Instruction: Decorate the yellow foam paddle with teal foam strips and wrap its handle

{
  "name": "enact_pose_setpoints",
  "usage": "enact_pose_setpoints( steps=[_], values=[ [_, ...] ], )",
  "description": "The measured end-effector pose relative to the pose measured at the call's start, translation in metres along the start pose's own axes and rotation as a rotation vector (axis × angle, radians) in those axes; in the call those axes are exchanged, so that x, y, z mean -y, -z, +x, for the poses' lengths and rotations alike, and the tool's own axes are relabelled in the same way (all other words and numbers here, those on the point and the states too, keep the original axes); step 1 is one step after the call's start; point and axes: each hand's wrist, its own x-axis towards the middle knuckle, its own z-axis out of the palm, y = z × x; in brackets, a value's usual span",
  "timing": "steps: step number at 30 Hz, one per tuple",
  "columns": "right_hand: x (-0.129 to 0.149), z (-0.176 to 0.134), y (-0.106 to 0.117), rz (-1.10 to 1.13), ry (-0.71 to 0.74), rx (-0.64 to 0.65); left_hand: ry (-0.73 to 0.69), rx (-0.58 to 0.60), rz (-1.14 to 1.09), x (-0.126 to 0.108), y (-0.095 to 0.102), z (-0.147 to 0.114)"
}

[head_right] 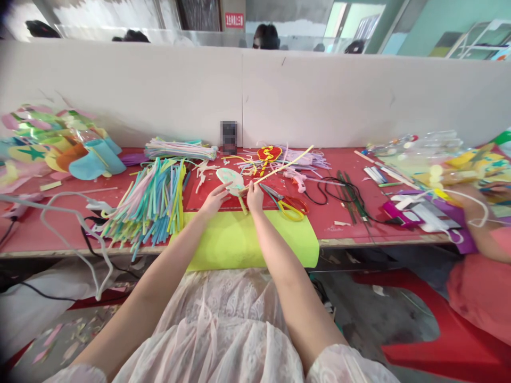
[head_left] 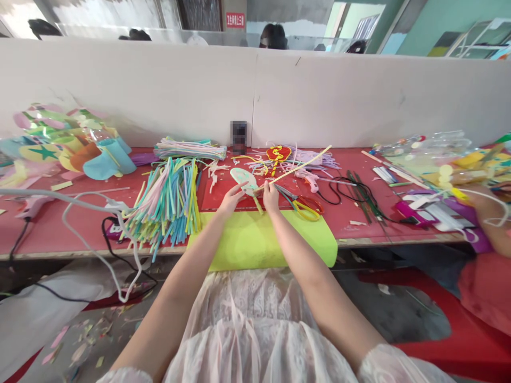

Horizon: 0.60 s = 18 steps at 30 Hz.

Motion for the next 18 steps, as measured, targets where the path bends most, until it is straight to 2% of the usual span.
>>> enact_pose_setpoints(
  steps=[2, 5, 9, 14, 18],
  values=[
    [0.001, 0.000, 0.001, 0.023, -0.012, -0.007, 0.043, 0.001, 0.081, 0.003, 0.001, 0.001],
    [0.004, -0.001, 0.002, 0.072, -0.034, -0.004, 0.020, -0.049, 0.155, 0.004, -0.001, 0.002],
    [0.012, -0.001, 0.003, 0.243, -0.047, 0.050, 0.016, -0.124, 0.037, 0.000, -0.003, 0.000],
    [0.020, 0.000, 0.001, 0.621, -0.233, 0.196, -0.058, -0.232, -0.083, -0.009, 0.002, -0.004],
    [0.019, -0.002, 0.000, 0.751, -0.320, 0.315, -0.107, -0.220, -0.097, -0.014, 0.002, -0.006]
  ],
)
